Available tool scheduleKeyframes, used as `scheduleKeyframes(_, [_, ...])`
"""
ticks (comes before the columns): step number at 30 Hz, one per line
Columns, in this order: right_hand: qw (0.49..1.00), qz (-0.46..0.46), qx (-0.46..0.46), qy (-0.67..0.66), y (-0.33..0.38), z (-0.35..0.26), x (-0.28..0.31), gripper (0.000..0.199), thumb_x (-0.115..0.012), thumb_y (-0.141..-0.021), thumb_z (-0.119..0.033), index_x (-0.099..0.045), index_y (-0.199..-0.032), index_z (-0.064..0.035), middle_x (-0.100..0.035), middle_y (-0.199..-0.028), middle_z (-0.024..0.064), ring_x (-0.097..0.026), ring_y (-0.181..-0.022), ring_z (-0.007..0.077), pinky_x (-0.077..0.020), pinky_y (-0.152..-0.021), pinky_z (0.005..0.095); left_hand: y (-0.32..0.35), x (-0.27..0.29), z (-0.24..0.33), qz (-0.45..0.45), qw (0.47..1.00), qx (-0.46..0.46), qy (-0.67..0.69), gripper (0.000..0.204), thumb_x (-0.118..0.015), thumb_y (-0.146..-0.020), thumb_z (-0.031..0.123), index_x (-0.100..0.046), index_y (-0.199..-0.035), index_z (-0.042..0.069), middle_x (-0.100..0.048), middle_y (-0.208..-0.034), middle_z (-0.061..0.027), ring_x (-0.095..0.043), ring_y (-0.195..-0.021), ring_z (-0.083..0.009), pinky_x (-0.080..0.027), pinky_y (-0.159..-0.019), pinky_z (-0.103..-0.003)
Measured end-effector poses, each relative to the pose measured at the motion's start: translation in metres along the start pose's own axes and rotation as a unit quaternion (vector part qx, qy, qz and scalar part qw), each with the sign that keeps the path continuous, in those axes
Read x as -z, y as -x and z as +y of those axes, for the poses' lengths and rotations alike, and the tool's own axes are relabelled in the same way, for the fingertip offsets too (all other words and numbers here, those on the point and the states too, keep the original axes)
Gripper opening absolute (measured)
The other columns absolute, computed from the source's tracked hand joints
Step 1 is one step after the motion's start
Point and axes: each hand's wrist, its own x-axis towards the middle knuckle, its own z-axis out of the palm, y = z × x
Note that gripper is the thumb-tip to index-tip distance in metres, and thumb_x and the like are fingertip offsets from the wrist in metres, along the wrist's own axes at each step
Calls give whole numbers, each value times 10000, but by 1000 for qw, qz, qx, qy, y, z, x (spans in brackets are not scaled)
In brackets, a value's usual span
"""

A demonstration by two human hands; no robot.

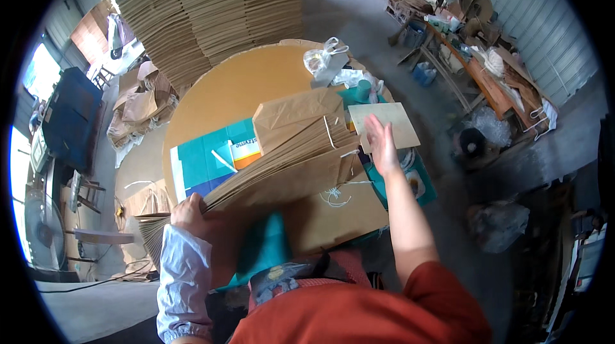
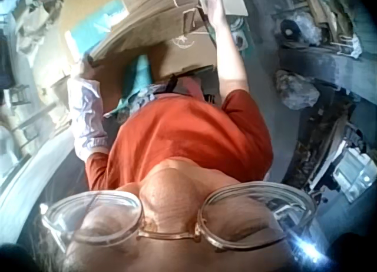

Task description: The person repeatedly ties bundles of flat brown paper bags with white string. They gather the bags, wrap the string around the bundle, and tie a knot. The person then stacks the tied bundles on the table.

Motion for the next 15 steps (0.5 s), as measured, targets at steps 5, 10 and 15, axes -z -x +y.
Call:
scheduleKeyframes(5, [981,-45,-166,-93,-37,96,4,731,-366,-916,-612,-301,-1440,-105,-329,-1476,49,-276,-1363,175,-255,-1096,348,-16,5,32,-19,1000,7,4,569,-822,-579,407,-563,-929,40,-650,-871,-159,-636,-837,-319,-492,-742,-403])
scheduleKeyframes(10, [999,-26,-25,25,-61,78,4,808,-364,-887,-658,-226,-1468,-114,-303,-1492,54,-300,-1355,194,-252,-1102,360,-24,2,36,-42,999,32,8,530,-780,-626,463,-557,-907,74,-649,-809,-114,-638,-796,-302,-488,-716,-397])
scheduleKeyframes(15, [946,-214,-220,-100,-52,57,-34,837,-343,-876,-684,-187,-1479,-124,-336,-1473,65,-354,-1316,203,-293,-1076,364,-27,-4,35,-21,1000,-6,-6,586,-810,-614,436,-543,-946,34,-644,-815,-146,-634,-786,-323,-493,-719,-400])
